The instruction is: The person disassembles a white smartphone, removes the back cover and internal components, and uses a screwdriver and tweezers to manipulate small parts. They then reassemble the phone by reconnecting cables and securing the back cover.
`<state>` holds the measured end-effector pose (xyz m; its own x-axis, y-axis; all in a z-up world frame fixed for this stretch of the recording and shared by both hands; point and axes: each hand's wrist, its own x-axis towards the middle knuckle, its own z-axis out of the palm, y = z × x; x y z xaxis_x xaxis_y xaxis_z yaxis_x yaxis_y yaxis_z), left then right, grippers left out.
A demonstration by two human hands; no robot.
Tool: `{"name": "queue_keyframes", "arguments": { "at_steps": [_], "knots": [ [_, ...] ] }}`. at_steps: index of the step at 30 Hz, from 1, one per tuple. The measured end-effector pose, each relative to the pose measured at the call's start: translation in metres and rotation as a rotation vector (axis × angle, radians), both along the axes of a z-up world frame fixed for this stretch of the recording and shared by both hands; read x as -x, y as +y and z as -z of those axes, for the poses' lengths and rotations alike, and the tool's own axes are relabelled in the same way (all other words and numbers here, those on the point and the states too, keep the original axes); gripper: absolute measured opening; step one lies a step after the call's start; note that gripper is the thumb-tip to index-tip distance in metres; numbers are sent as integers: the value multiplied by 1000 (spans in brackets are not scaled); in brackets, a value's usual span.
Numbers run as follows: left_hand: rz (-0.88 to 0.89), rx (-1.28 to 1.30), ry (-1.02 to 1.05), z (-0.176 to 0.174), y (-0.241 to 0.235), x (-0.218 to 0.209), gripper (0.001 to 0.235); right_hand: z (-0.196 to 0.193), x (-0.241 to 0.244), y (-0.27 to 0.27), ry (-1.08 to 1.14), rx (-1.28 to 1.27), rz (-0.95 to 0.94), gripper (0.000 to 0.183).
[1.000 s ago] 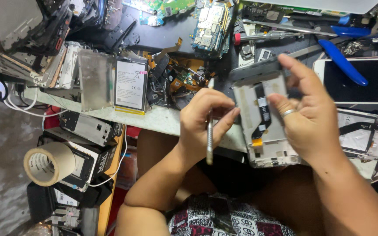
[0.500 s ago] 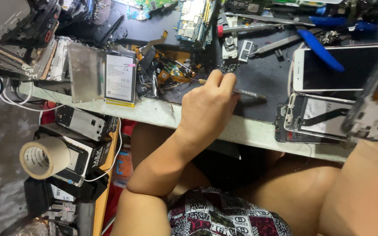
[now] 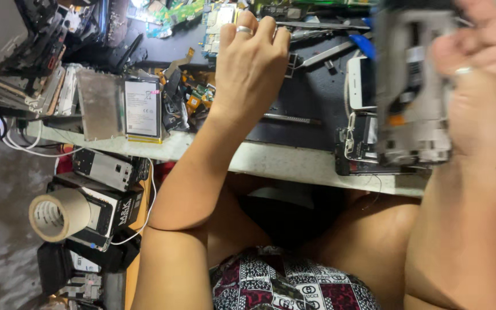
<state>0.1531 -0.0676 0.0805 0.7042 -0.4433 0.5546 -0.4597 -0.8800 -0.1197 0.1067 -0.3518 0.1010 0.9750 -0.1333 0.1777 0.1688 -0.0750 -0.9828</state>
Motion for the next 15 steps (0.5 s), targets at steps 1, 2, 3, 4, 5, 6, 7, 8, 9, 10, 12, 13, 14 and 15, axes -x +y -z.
{"name": "queue_keyframes", "arguments": {
  "at_steps": [1, 2, 3, 4, 5, 6, 7, 8, 9, 10, 12, 13, 14, 15],
  "knots": [
    [22, 3, 11, 1, 0, -3, 1, -2, 1, 5, 18, -7, -31, 33],
    [41, 6, 24, 2, 0, -5, 2, -2, 2, 10, 38, -15, -65, 40],
    [59, 8, 38, 3, 0, -7, 2, -4, 4, 15, 87, -71, -68, 42],
    [73, 2, 14, 4, 1, -8, 2, -6, 5, 18, 137, -125, -76, 44],
    [86, -4, -9, 4, 3, -10, 2, -10, 5, 20, 118, -126, -90, 43],
    [97, -11, -31, 4, 4, -10, 3, -12, 5, 22, 101, -127, -107, 43],
    [88, -31, -14, 4, 6, -10, 3, -13, 5, 24, 93, -131, -117, 42],
    [83, -51, -3, 3, 7, -11, 3, -15, 4, 25, 80, -135, -124, 42],
    [78, -72, 9, 3, 7, -11, 3, -15, 3, 25, 76, -141, -124, 41],
    [78, -80, 11, 1, 6, -12, 4, -16, 2, 25, 70, -147, -121, 41],
    [81, -96, 18, -1, 4, -13, 6, -14, 0, 24, 69, -128, -107, 41],
    [90, -92, 13, -2, 3, -15, 5, -12, -2, 23, 69, -119, -100, 41],
    [96, -86, 14, -3, 4, -15, 4, -10, -2, 23, 78, -128, -106, 41],
    [101, -81, 14, -4, 5, -16, 3, -8, -3, 23, 87, -137, -111, 41]
  ]
}}
